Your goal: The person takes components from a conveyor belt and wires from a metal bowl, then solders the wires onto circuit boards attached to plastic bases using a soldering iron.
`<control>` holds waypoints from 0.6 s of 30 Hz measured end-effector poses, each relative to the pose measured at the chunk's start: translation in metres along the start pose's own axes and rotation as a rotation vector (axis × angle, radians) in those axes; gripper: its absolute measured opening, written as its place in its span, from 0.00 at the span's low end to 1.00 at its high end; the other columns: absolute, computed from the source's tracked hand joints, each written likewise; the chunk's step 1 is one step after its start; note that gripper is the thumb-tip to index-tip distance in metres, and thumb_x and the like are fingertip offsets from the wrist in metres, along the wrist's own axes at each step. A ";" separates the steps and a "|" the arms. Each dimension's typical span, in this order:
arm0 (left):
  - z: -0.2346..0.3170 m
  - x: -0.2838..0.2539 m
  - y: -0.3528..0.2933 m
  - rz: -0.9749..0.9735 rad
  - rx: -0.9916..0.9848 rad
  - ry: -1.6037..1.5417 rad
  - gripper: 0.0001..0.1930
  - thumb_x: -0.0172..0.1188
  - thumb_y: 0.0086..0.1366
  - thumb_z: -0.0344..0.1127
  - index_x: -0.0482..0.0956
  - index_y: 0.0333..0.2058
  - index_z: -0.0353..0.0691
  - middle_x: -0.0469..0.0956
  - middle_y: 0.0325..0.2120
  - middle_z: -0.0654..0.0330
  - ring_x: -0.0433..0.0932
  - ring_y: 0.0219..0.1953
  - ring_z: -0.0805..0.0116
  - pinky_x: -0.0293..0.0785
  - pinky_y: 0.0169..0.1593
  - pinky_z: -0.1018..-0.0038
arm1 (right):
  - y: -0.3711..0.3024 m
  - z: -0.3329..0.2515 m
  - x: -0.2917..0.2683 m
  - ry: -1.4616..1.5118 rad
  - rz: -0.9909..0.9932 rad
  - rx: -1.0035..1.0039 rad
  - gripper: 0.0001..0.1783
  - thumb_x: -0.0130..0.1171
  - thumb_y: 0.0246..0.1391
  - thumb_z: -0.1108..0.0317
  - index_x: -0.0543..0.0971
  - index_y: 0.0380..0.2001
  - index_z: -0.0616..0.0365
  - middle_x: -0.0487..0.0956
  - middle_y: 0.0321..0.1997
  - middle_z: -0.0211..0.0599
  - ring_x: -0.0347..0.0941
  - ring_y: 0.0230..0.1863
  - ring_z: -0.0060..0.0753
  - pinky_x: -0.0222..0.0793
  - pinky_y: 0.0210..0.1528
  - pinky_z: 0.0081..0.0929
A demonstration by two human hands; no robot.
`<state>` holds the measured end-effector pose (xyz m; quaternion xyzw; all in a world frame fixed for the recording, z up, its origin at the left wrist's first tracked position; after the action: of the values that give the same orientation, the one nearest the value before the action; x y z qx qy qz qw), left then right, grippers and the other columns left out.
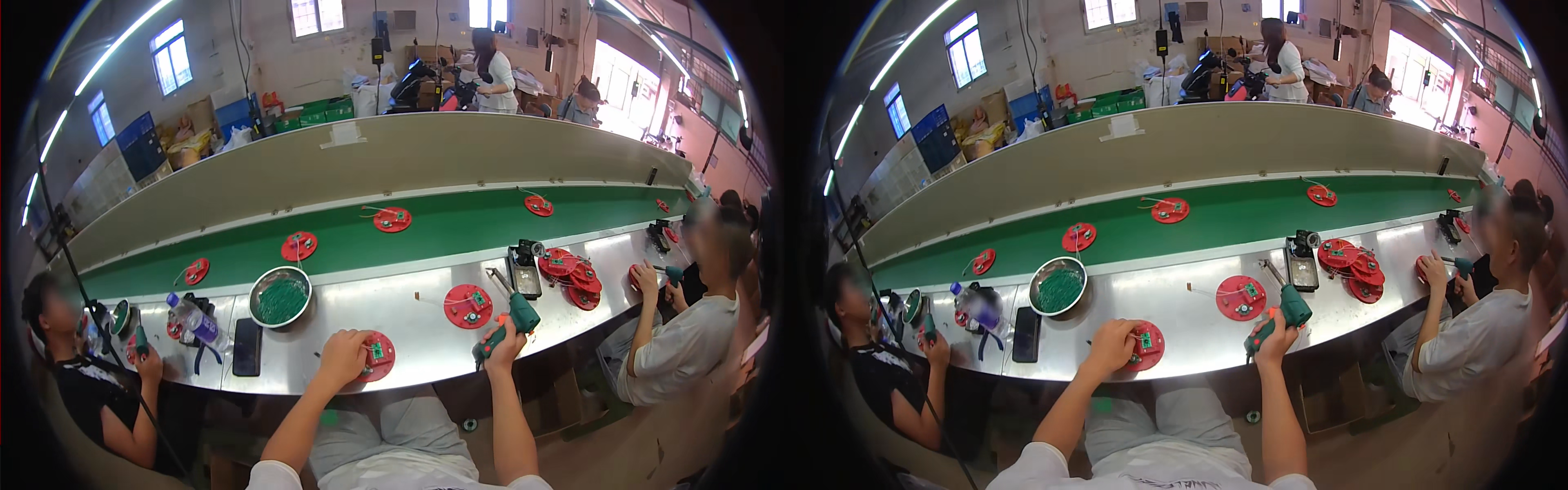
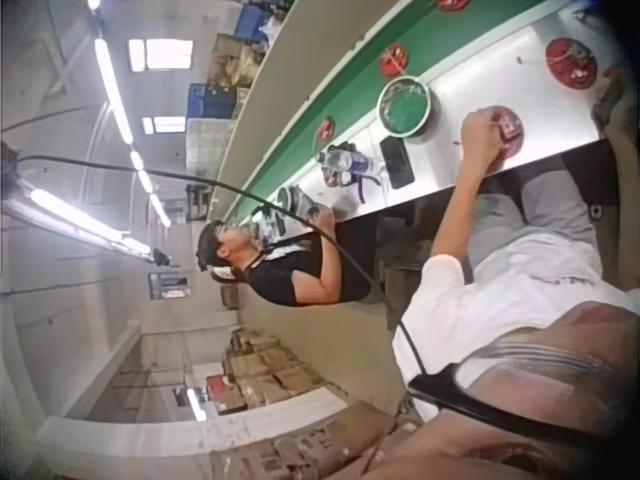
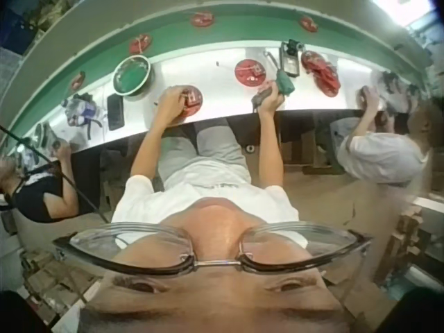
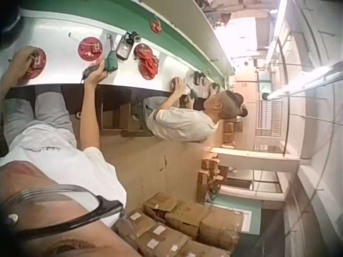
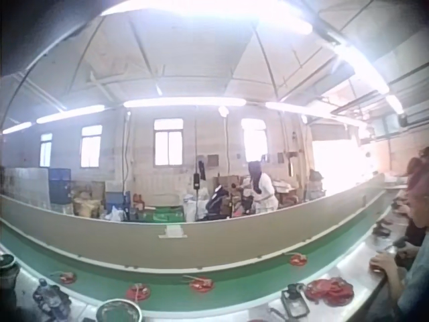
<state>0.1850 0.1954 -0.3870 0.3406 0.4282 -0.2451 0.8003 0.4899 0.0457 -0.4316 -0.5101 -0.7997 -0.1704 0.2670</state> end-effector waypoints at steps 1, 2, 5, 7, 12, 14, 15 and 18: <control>-0.003 0.004 -0.009 0.071 0.012 -0.031 0.14 0.57 0.56 0.27 0.83 0.41 0.42 0.83 0.36 0.53 0.79 0.41 0.48 0.75 0.47 0.57 | 0.001 0.001 0.001 0.000 -0.014 0.000 0.14 0.55 0.64 0.61 0.73 0.41 0.62 0.76 0.33 0.37 0.69 0.16 0.26 0.65 0.17 0.28; -0.006 0.010 -0.016 0.075 -0.002 -0.034 0.14 0.57 0.56 0.27 0.83 0.41 0.42 0.83 0.36 0.53 0.79 0.41 0.48 0.75 0.47 0.57 | 0.001 0.002 0.001 -0.008 -0.024 0.007 0.14 0.55 0.64 0.61 0.73 0.41 0.62 0.76 0.33 0.37 0.69 0.16 0.26 0.65 0.17 0.28; -0.010 0.027 -0.034 0.364 0.057 -0.143 0.12 0.58 0.56 0.26 0.81 0.41 0.38 0.82 0.36 0.53 0.78 0.43 0.48 0.73 0.50 0.56 | 0.002 0.006 0.000 -0.035 0.004 -0.005 0.13 0.56 0.64 0.60 0.74 0.40 0.61 0.76 0.32 0.37 0.69 0.16 0.27 0.65 0.17 0.28; -0.008 0.027 -0.036 0.376 0.052 -0.142 0.12 0.58 0.56 0.26 0.80 0.41 0.38 0.82 0.37 0.54 0.78 0.43 0.49 0.72 0.50 0.56 | 0.007 0.011 -0.006 -0.065 0.026 0.031 0.13 0.56 0.63 0.59 0.75 0.37 0.59 0.75 0.27 0.35 0.68 0.16 0.26 0.64 0.17 0.28; -0.015 0.029 -0.032 0.378 -0.006 -0.242 0.10 0.59 0.58 0.27 0.82 0.40 0.39 0.82 0.36 0.54 0.78 0.43 0.51 0.71 0.51 0.58 | 0.006 0.005 -0.003 -0.100 0.004 0.003 0.14 0.56 0.63 0.58 0.76 0.37 0.59 0.73 0.19 0.33 0.68 0.16 0.27 0.64 0.18 0.27; -0.015 0.030 -0.035 0.398 -0.004 -0.248 0.11 0.60 0.58 0.27 0.82 0.40 0.39 0.82 0.36 0.54 0.78 0.44 0.51 0.71 0.52 0.58 | 0.012 0.012 -0.008 -0.094 0.001 0.001 0.15 0.55 0.64 0.57 0.75 0.39 0.61 0.76 0.27 0.34 0.69 0.17 0.25 0.66 0.18 0.27; -0.016 0.029 -0.035 0.387 -0.009 -0.252 0.11 0.60 0.57 0.28 0.82 0.40 0.39 0.82 0.36 0.53 0.77 0.44 0.51 0.71 0.53 0.58 | 0.009 0.011 -0.006 -0.098 0.005 -0.005 0.15 0.55 0.64 0.57 0.75 0.39 0.61 0.76 0.29 0.34 0.69 0.18 0.25 0.66 0.18 0.27; -0.020 0.031 -0.040 0.369 -0.029 -0.268 0.13 0.60 0.57 0.28 0.81 0.42 0.39 0.81 0.37 0.52 0.77 0.46 0.50 0.71 0.54 0.58 | -0.001 0.004 0.004 -0.104 0.000 -0.027 0.16 0.56 0.64 0.58 0.75 0.38 0.62 0.76 0.31 0.35 0.69 0.18 0.26 0.66 0.18 0.28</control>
<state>0.1631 0.1819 -0.4350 0.3660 0.2521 -0.1317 0.8861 0.4868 0.0508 -0.4323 -0.5217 -0.8101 -0.1547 0.2180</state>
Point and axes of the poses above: each hand's wrist, its own y-axis towards the middle knuckle, its own x-axis out of the palm, z = x × y, the point moved 1 cm from there along y, towards the middle knuckle
